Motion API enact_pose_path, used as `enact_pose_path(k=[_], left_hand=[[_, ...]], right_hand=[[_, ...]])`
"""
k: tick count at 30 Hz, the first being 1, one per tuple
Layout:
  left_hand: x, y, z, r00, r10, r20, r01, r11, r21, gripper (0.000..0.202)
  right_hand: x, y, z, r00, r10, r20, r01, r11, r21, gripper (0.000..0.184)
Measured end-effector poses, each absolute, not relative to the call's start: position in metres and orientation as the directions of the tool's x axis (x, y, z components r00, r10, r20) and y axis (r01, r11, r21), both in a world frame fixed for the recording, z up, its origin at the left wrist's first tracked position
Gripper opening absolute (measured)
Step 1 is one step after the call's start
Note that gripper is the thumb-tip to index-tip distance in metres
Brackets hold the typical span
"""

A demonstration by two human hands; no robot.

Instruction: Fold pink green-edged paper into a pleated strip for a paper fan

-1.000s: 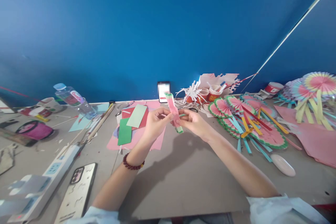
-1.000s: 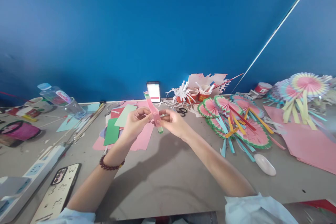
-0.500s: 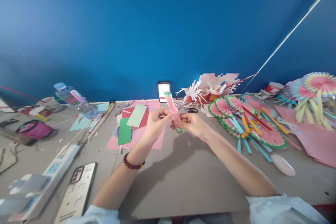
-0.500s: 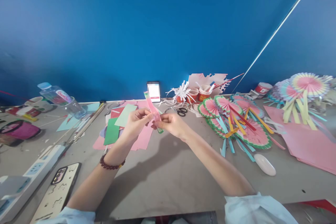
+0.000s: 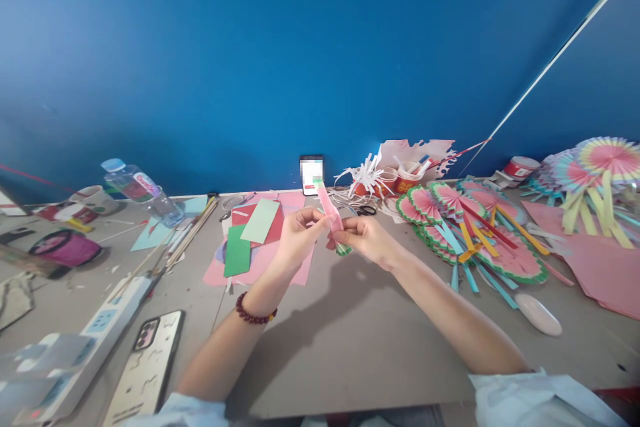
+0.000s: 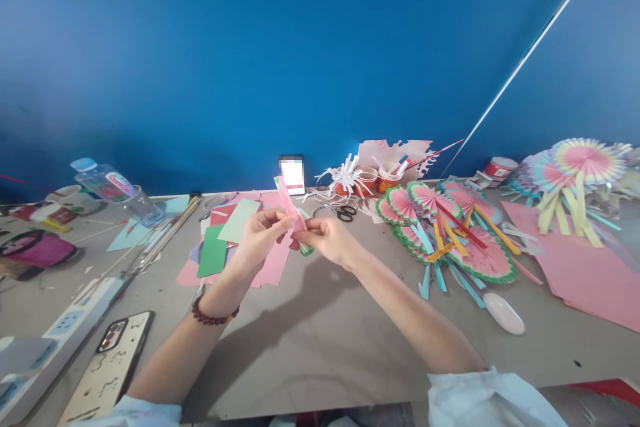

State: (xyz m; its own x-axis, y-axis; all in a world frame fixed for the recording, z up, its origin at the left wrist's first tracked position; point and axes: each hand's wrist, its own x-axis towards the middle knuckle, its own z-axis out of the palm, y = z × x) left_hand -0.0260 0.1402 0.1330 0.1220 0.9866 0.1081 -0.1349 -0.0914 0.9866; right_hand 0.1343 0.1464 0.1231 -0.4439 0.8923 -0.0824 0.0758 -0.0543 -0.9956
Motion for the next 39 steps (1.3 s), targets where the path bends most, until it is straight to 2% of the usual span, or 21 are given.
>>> enact_pose_path(k=[9,18,21,32,39], left_hand=[[-0.0288,0.1423,0.1287,0.034,0.99,0.135,-0.11,-0.131,0.985,0.034],[-0.0311,0.1463,0.1267,0.01,0.98,0.199,-0.015,-0.199,0.98,0.03],[-0.0309,0.1463,0.1274,-0.004,0.981,0.193,0.005,-0.193,0.981,0.028],[-0.0305,0.1452,0.1301,0.007,0.988,0.154,-0.037,-0.154,0.987,0.032],[-0.0318,0.1472,0.127,0.009,0.986,0.165,-0.033,-0.165,0.986,0.034]], right_hand=[[0.1364,0.1451,0.1233,-0.537,0.836,-0.116,-0.009,-0.143,-0.99,0.042],[0.1383,0.1408,0.1241,-0.545,0.837,-0.06,0.026,-0.054,-0.998,0.04],[0.1399,0.141,0.1243,-0.565,0.823,-0.064,0.015,-0.068,-0.998,0.037],[0.1415,0.1436,0.1215,-0.603,0.796,-0.052,-0.021,-0.08,-0.997,0.037],[0.1376,0.1456,0.1159,-0.558,0.827,-0.065,-0.053,-0.114,-0.992,0.044]])
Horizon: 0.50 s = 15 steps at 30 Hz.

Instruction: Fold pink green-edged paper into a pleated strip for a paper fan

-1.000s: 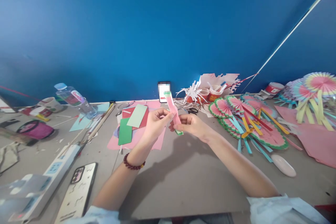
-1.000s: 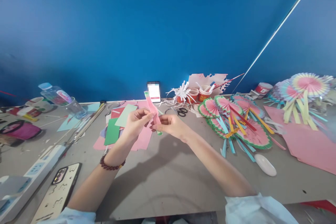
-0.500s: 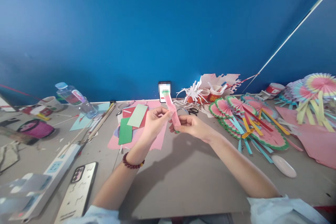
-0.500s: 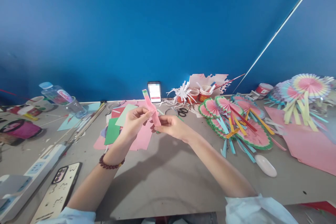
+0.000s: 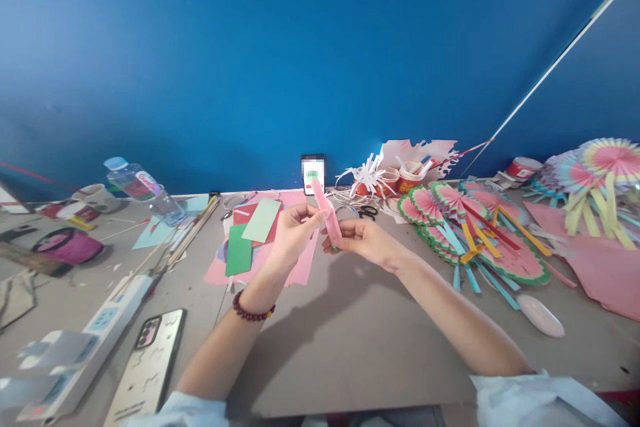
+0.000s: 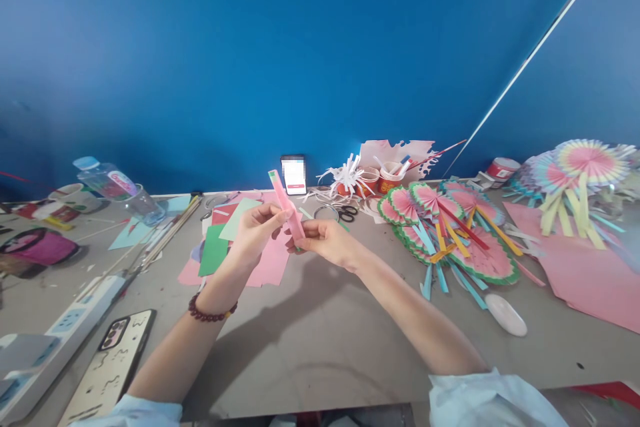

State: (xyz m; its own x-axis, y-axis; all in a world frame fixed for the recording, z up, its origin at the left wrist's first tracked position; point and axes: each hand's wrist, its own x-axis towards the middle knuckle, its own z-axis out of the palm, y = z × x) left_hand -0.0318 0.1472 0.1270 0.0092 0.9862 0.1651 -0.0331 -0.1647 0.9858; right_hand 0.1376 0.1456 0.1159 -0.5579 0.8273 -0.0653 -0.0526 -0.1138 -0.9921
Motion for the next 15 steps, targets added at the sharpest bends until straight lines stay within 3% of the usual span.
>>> enact_pose_path(k=[8,15], left_hand=[[-0.0316,0.1484,0.1247,0.015,0.985,0.169,-0.026,-0.169,0.985,0.034],[-0.0321,0.1465,0.1274,0.007,0.986,0.166,-0.07,-0.165,0.984,0.028]], right_hand=[[0.1352,0.1441,0.1117,-0.522,0.853,-0.016,-0.034,-0.039,-0.999,0.033],[0.1377,0.1423,0.1203,-0.596,0.802,-0.041,-0.057,-0.093,-0.994,0.033]])
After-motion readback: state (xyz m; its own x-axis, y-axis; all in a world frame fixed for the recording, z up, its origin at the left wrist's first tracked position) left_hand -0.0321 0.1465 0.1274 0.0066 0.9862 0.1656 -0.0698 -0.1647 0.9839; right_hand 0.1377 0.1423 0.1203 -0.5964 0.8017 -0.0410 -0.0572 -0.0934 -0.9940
